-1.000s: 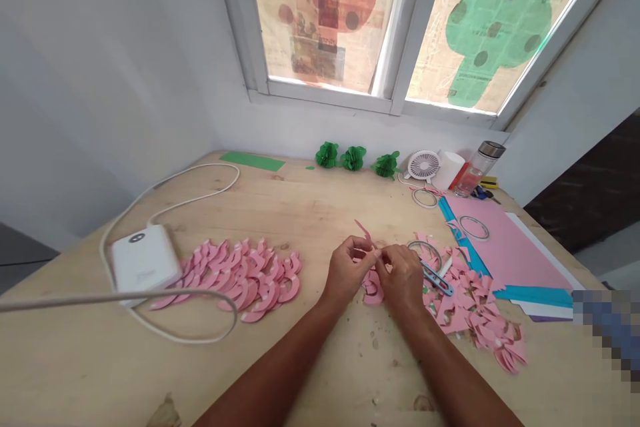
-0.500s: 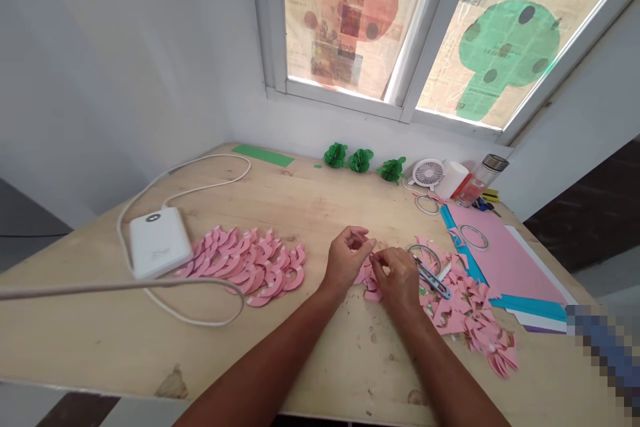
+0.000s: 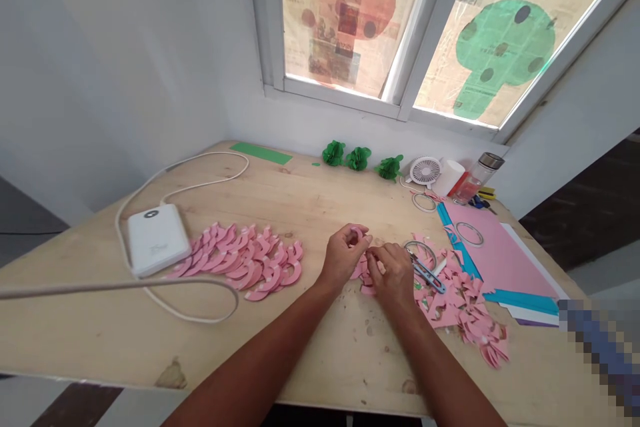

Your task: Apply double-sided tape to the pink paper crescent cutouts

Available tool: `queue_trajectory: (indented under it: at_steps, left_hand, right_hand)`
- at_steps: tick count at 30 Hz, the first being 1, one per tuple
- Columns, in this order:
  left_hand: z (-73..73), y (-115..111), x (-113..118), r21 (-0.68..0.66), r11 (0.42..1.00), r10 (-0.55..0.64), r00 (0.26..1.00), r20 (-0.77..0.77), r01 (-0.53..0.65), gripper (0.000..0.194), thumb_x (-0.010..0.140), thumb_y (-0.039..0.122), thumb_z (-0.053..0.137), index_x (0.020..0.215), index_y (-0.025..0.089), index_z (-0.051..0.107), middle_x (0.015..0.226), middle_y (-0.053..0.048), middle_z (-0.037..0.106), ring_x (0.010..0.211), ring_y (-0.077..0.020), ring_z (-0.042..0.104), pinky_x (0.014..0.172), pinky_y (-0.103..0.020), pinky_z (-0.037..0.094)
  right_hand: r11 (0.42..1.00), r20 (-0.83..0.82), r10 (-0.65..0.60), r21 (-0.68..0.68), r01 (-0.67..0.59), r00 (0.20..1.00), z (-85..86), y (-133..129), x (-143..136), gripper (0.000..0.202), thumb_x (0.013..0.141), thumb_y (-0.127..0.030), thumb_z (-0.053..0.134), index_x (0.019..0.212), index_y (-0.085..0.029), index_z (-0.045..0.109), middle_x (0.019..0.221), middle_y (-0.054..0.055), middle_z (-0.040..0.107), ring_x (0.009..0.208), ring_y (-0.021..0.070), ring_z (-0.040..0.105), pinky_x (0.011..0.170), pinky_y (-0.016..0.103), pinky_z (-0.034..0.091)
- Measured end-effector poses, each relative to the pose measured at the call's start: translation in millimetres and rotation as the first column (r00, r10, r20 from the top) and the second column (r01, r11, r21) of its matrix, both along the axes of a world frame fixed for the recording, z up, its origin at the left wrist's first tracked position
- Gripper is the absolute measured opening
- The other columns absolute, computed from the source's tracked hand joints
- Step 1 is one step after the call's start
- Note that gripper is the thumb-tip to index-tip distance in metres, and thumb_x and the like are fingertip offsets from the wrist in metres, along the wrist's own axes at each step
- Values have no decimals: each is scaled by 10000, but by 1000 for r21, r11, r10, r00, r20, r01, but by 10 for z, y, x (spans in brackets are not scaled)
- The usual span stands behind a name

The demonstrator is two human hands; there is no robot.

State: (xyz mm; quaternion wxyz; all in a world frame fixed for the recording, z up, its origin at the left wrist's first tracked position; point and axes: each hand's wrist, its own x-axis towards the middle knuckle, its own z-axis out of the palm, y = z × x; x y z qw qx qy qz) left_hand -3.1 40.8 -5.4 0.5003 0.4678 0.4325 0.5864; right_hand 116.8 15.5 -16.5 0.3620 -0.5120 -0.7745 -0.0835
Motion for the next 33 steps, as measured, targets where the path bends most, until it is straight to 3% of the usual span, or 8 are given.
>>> queue_trajectory:
  at_steps: [6,11,16,22,33]
  left_hand:
    - [37,-11,-13,-70,997,-28,997,71,33,237,622,300,678,790,139,631,680,-25,619,606,-131,562,557,-236,438]
    - [87,-32,-26,-127,989,-57,984,169,79,412,602,280,702,971,136,590,790,-50,648,678,-142,590,575,-234,444]
    - [98,-11,-47,-140,979,-113,967,227,148,488,582,283,720,1022,133,571,861,-73,657,702,-141,594,574,-224,436]
    - [86,3,-79,-117,974,-160,958,240,192,443,646,303,677,1044,134,579,884,-101,659,671,-140,597,573,-234,437]
    - [63,24,-98,-106,959,-211,911,354,263,464,609,321,724,1013,137,588,861,-81,649,657,-130,592,606,-262,457]
  right_hand:
    - [999,-53,19,44,-16,998,-33,39,24,166,831,-227,508,719,-183,622,617,21,566,653,155,512,659,293,341]
    - [1000,-129,5,14,-4,992,-1,41,35,164,820,-248,526,698,-183,614,602,16,565,631,155,506,645,292,347]
    - [1000,-207,-22,-10,20,978,-4,55,52,182,805,-274,545,656,-180,593,595,12,553,622,151,492,626,281,346]
    - [998,-293,-7,-67,-13,956,-4,62,42,189,793,-278,561,635,-175,579,578,-1,537,590,138,478,612,272,352]
    - [985,-420,-3,-160,-71,907,49,21,-2,273,772,-331,574,554,-175,524,537,-25,481,546,121,452,560,248,345]
